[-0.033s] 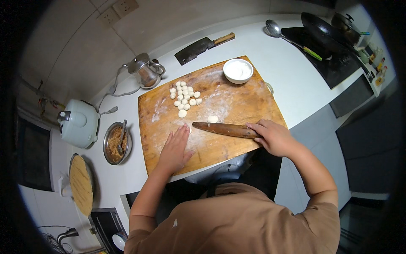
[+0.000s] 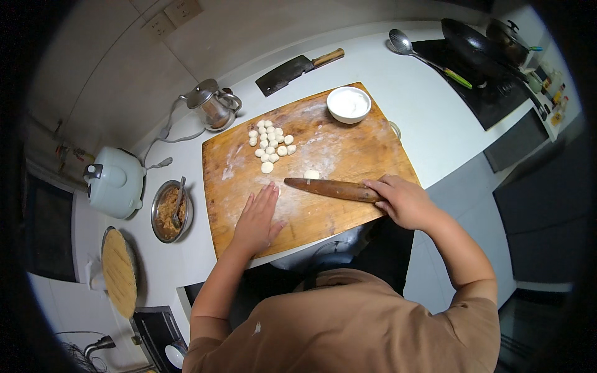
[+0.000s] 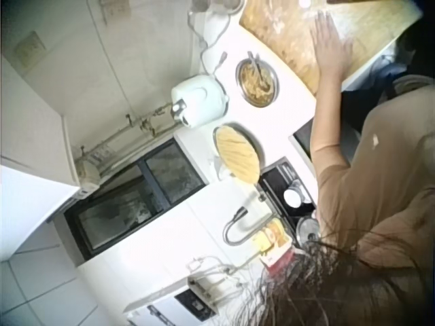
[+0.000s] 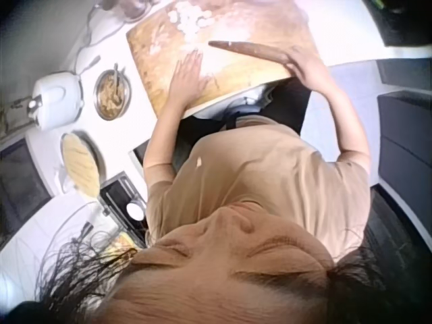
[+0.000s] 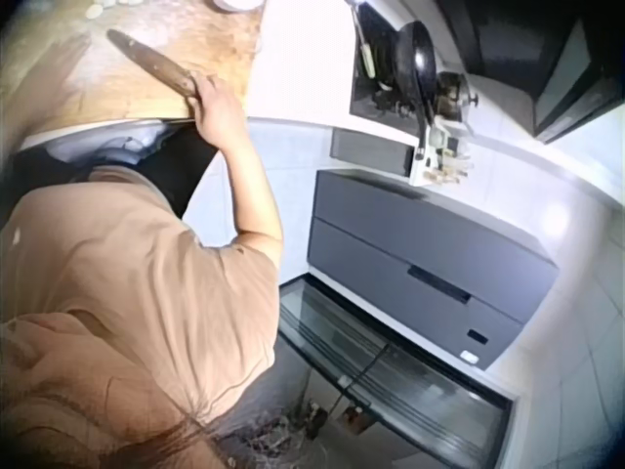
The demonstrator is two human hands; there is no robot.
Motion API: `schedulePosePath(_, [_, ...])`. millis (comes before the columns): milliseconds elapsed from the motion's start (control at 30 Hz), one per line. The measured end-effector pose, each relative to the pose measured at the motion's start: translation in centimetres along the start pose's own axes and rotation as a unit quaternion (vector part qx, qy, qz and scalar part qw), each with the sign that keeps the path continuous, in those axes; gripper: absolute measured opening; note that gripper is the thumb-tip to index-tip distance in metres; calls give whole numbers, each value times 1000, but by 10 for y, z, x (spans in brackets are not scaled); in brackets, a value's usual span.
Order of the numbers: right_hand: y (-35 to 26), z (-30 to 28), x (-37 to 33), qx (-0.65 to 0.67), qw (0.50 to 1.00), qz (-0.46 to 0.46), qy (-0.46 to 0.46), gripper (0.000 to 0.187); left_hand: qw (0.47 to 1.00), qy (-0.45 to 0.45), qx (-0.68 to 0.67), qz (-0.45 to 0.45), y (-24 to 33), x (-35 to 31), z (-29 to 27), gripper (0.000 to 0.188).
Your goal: The person rolls small dough balls into flat circular discs using a wooden rolling pin on a floured cutting board. The person repeatedly picks up a dough ball, flattens it with the rolling pin, and places the finished disc aside on the board.
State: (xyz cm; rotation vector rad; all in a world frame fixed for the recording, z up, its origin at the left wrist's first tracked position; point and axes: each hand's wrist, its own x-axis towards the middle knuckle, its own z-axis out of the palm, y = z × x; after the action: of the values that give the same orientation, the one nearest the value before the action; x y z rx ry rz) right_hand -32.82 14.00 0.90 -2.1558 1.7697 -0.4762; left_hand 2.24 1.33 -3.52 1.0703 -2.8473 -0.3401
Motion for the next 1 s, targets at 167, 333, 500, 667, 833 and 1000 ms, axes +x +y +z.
schedulePosePath(167, [1, -5, 6, -37, 995, 61, 66, 57, 995, -16, -67, 70, 1, 12, -2, 68])
schedulePosePath(333, [0, 8, 31, 35, 987, 14, 154, 58, 972, 75, -221, -26, -4, 26, 6, 66])
schedulePosePath(500, [-15, 30, 76, 75, 971, -29, 226, 55, 994, 64, -21, 91, 36, 52, 5, 67])
schedulePosePath(667, [-35, 32, 106, 101, 961, -48, 252, 54, 986, 12, 37, 160, 30, 78, 14, 70])
schedulePosePath(833, [-28, 34, 108, 106, 964, -58, 235, 57, 987, -21, 47, 150, 26, 83, 7, 67])
schedulePosePath(1000, [-24, 33, 103, 112, 966, -56, 226, 59, 987, -37, 48, 149, 30, 82, 1, 71])
